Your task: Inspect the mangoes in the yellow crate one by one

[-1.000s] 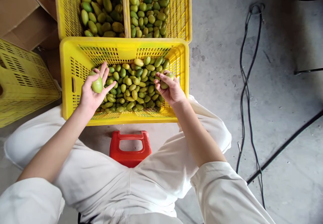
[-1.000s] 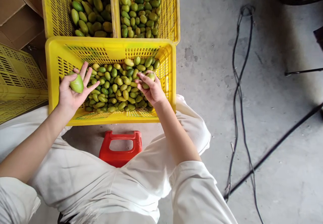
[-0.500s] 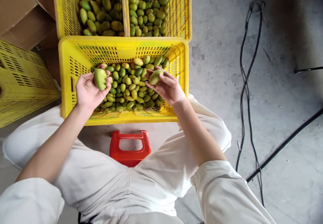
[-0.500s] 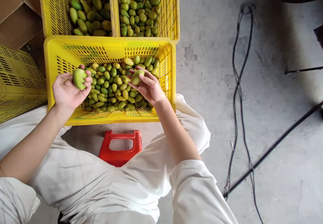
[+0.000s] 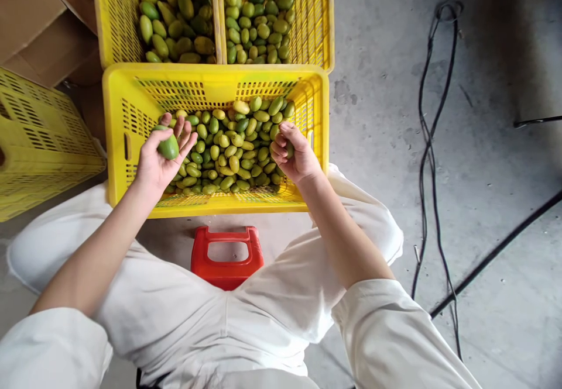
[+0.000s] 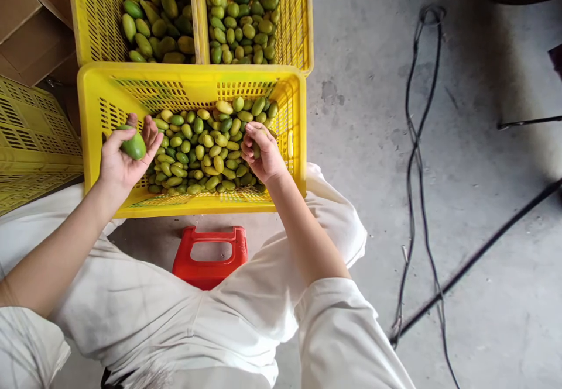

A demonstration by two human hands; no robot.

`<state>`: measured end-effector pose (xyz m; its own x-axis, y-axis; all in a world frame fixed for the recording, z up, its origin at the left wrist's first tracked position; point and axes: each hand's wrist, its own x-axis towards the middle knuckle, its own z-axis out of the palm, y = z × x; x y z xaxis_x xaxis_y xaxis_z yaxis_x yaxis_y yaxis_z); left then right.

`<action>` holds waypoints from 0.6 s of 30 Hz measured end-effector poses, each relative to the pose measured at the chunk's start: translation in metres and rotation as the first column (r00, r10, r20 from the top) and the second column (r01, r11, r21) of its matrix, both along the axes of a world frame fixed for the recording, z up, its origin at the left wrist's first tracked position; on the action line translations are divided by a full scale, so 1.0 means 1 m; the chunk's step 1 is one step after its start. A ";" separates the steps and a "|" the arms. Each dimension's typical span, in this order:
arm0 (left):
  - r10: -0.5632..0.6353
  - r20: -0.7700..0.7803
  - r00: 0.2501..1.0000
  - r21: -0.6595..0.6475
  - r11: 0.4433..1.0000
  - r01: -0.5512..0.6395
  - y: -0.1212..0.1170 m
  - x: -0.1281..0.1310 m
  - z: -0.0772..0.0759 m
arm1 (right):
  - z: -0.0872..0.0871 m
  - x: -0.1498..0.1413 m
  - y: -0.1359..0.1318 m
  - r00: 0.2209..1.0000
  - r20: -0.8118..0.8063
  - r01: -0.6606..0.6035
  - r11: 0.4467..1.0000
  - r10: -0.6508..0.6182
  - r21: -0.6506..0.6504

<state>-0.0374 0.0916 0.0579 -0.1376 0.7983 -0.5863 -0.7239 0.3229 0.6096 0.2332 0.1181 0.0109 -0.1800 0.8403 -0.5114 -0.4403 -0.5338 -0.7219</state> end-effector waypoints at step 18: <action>-0.368 0.057 0.928 -0.092 0.924 0.372 -0.004 0.004 0.012 | -0.010 0.000 0.001 0.993 -0.040 0.112 0.993 -0.111 0.046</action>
